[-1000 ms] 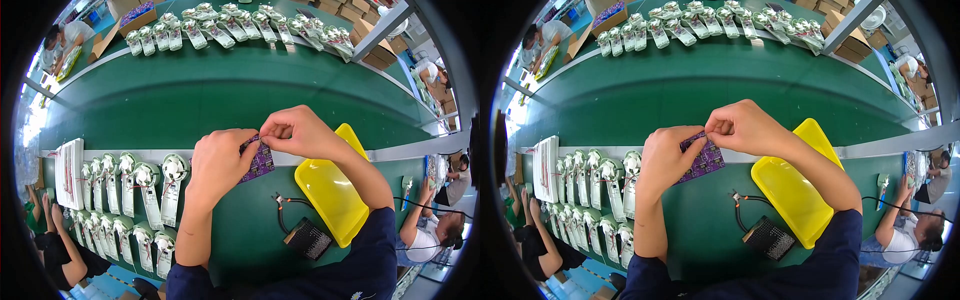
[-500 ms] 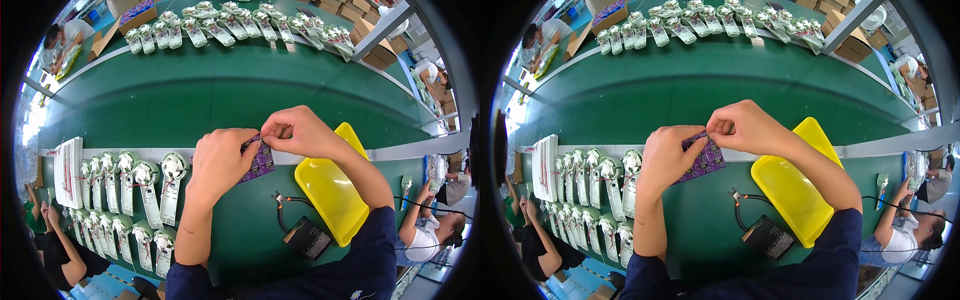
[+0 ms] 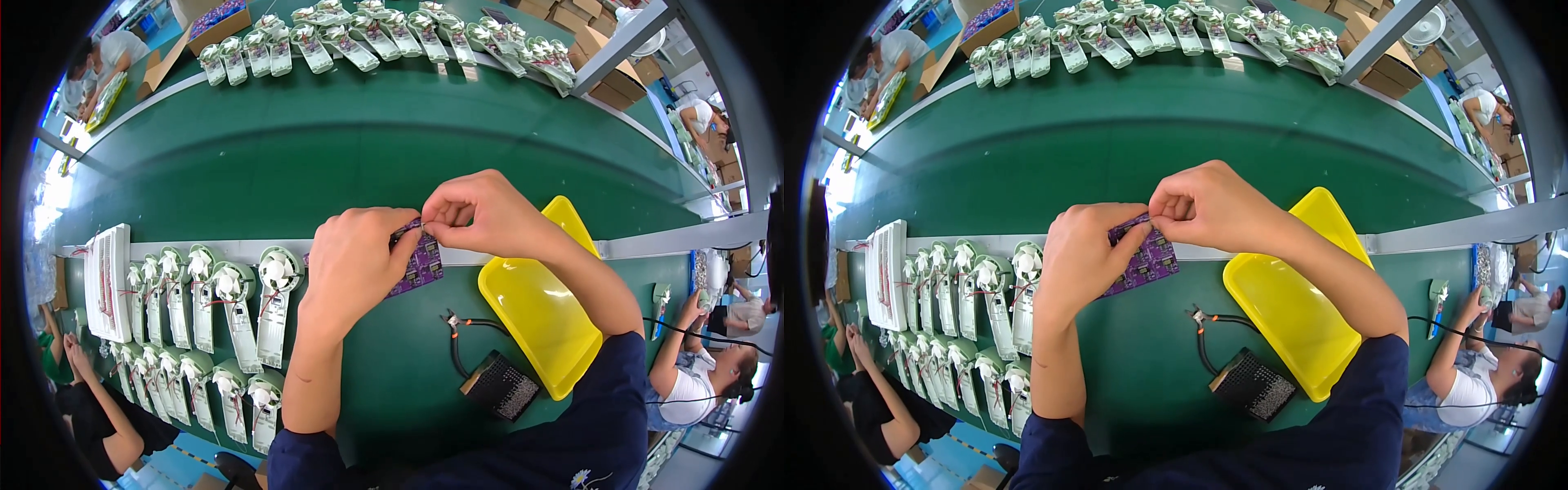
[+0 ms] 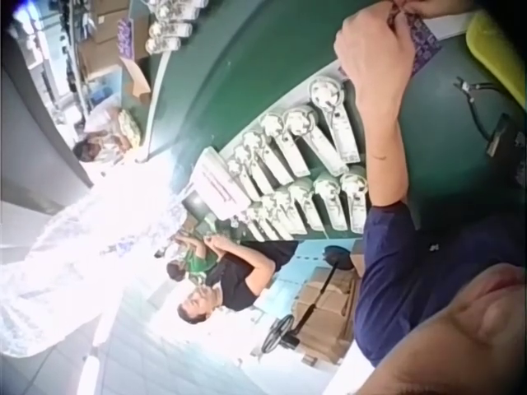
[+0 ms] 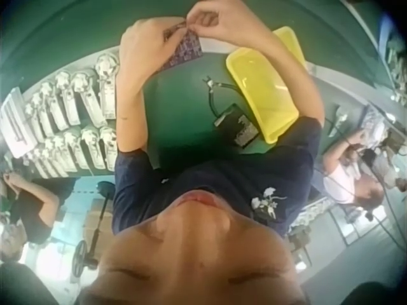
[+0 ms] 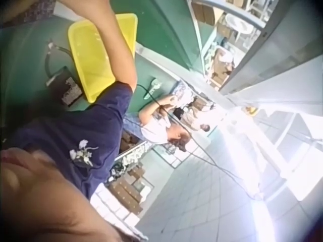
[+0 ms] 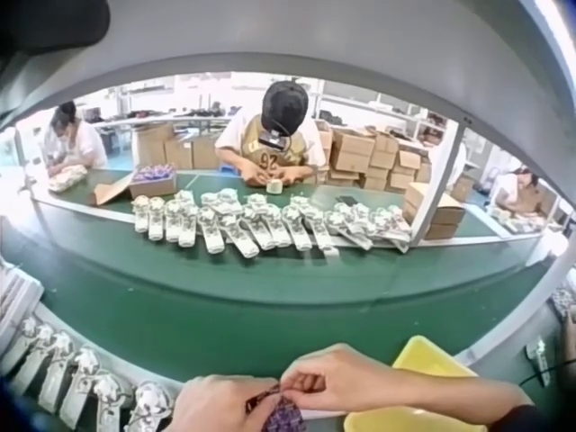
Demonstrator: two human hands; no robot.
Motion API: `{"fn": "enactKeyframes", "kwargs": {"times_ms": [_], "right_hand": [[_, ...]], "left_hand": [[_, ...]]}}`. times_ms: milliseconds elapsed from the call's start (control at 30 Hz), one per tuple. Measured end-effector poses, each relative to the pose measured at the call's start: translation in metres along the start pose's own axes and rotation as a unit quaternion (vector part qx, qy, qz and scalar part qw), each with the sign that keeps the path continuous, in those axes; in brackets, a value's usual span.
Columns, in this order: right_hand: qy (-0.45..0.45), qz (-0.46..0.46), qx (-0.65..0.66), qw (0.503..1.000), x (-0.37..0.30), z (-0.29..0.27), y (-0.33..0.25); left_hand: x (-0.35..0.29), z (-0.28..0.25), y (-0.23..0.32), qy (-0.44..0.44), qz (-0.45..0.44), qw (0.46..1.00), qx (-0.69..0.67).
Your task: The person inserts and presses electronic components into a printed circuit board by hand.
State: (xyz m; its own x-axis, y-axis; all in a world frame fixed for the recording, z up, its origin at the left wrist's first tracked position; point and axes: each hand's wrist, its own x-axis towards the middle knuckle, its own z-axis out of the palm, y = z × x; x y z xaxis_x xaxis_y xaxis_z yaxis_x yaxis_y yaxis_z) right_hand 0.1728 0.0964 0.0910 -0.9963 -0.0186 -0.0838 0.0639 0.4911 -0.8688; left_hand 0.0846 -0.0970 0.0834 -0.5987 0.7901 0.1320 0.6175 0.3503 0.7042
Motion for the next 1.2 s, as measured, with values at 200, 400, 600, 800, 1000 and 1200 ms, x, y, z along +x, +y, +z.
{"fn": "enactKeyframes", "kwargs": {"times_ms": [200,400,600,800,1000,1200], "right_hand": [[0.006,0.014,0.025,1.0,-0.002,0.001,0.005],[0.001,0.011,0.025,1.0,-0.003,-0.001,0.001],[0.029,0.003,0.022,0.999,-0.003,0.001,0.003],[0.138,0.017,0.036,0.99,0.006,-0.012,0.047],[0.17,0.167,-0.022,0.971,-0.002,-0.001,0.055],[0.202,0.022,0.211,0.956,-0.014,0.035,0.025]], "left_hand": [[-0.001,-0.002,0.001,-0.026,-0.01,1.0,0.006],[0.0,-0.002,0.002,-0.021,-0.009,1.0,0.012],[0.0,-0.002,0.003,0.006,-0.003,1.0,-0.005],[0.004,0.004,-0.015,0.032,-0.013,0.996,-0.082],[0.007,0.01,-0.036,-0.011,-0.086,0.975,-0.203],[0.014,0.011,-0.033,-0.064,-0.089,0.947,-0.3]]}}
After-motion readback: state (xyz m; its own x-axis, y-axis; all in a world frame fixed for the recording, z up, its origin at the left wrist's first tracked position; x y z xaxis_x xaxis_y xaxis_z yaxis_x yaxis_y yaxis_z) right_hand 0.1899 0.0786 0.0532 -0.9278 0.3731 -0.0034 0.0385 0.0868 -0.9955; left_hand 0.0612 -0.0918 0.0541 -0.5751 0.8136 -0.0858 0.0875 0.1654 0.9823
